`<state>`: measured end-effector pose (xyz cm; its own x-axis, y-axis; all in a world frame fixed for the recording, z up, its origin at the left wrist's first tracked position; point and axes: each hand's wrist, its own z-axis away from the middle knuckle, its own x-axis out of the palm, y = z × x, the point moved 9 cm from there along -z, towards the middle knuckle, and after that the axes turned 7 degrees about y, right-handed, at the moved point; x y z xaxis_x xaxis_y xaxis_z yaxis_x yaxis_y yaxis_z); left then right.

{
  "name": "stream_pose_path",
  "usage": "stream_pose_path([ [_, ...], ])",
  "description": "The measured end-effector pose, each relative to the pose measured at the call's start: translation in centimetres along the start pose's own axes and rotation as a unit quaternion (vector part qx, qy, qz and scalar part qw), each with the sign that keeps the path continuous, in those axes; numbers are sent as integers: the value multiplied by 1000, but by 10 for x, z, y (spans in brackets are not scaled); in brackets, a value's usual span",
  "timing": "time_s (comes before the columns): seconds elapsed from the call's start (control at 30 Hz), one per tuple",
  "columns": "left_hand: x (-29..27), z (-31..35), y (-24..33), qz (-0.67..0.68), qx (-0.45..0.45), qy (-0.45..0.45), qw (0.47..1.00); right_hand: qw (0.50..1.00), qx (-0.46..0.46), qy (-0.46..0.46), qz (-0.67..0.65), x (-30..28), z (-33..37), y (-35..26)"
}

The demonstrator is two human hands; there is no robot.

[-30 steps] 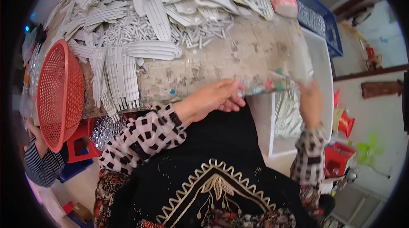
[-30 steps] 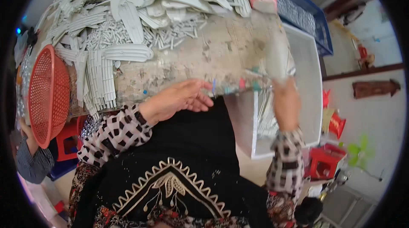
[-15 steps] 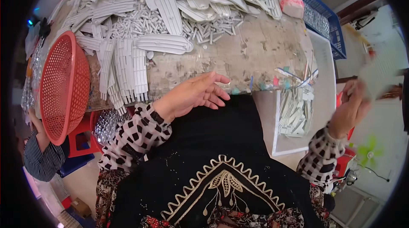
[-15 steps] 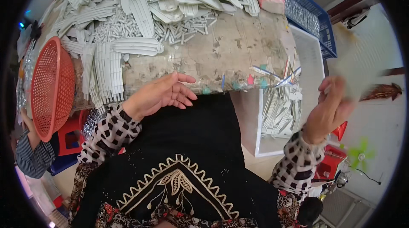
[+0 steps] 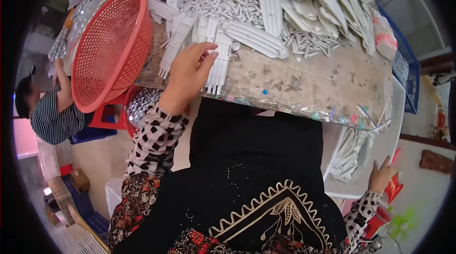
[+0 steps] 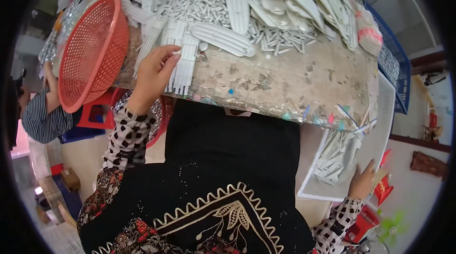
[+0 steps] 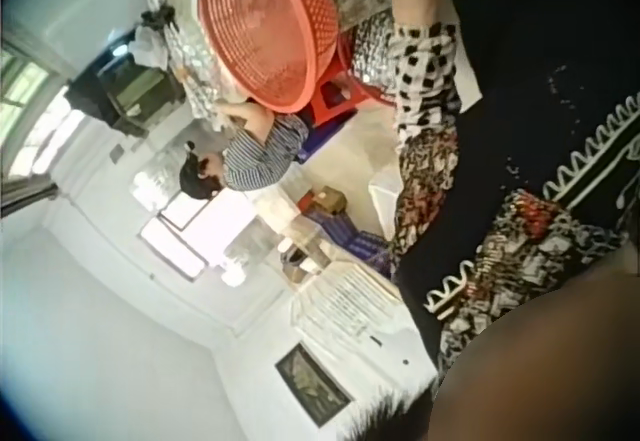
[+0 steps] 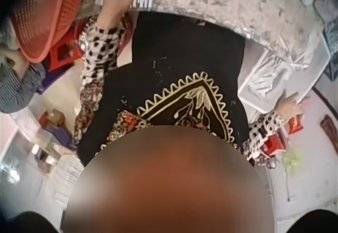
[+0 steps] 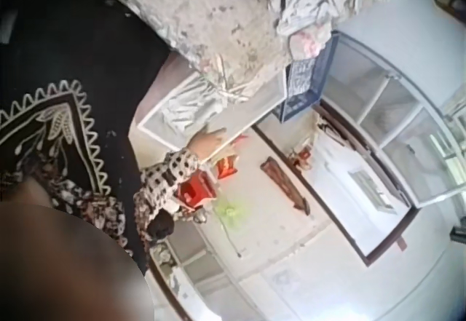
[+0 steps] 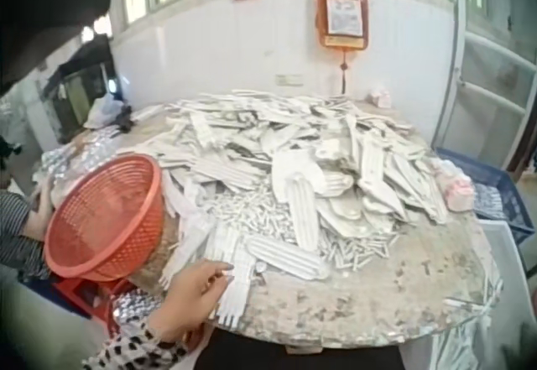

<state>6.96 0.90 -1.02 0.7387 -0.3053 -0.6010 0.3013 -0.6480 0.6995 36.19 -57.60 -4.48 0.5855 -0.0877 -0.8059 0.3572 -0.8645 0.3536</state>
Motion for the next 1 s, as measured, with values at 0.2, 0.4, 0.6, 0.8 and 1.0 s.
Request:
stream_pose_path([
  [0.2, 4, -6, -5, -219, 36, 49, 974, 877, -195, 58, -436, -103, -127, -263],
  [0.4, 30, -17, -9, -292, -4, 39, 956, 814, -333, 117, -462, -150, -161, -464],
  [0.6, 34, -20, -16, -254, -29, 35, 966, 804, -352, 107, -468, -124, -165, -486],
  [0.8, 31, -16, -36, 128, -142, 23, 981, 758, -188, -108, -616, -106, -152, -422],
  [1.0, 55, -8, 20, 600, -279, -165, 731, 404, 124, -335, -842, -45, -125, -394],
])
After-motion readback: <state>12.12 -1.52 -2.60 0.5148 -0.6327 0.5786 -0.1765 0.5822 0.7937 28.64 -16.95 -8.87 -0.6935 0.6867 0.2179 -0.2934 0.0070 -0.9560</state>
